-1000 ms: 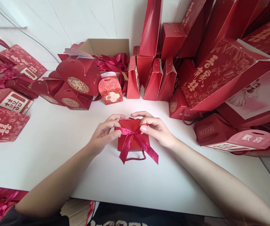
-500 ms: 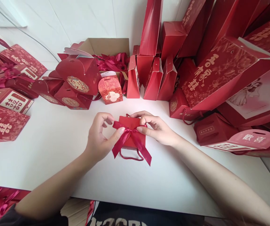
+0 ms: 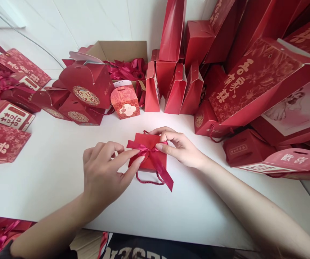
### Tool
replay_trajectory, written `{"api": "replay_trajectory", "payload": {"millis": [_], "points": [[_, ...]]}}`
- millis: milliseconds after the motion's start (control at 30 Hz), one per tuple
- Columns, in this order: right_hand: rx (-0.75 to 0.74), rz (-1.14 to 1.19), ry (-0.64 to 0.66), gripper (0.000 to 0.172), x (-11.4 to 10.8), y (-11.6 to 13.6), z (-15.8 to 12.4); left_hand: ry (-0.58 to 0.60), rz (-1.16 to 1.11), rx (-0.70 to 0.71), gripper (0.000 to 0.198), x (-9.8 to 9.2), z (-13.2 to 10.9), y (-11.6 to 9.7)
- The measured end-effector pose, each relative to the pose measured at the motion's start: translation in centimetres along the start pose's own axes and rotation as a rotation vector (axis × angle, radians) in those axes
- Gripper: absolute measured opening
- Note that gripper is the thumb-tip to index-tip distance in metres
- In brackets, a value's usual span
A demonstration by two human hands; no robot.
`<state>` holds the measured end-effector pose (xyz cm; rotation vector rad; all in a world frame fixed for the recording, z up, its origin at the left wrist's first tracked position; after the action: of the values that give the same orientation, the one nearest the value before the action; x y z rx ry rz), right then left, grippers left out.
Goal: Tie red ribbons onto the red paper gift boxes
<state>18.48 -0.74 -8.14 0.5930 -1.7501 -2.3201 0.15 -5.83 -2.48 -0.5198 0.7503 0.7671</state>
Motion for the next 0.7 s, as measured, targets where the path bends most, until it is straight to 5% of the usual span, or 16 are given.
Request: {"api": "replay_trajectory", "payload": {"millis": [367,700], "points": [[0.0,0.044,0.009,0.028,0.4,0.0,0.0,0.381,-0.583,-0.47,0.01,3.2,0.1,1.8],[0.03,0.091,-0.002,0.026,0.3,0.3,-0.1,0.143,-0.384,-0.089,0.013,1.0,0.2,0.0]]}}
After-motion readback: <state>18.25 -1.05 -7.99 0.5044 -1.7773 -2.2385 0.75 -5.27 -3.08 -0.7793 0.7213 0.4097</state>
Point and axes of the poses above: each hand's wrist, its own z-axis towards the middle knuckle, its own x-axis out of the palm, y = z × x, the point moved 6 cm from there along z, towards the middle knuckle, and after that the axes turned 7 degrees about -z, right-handed, at the moved point
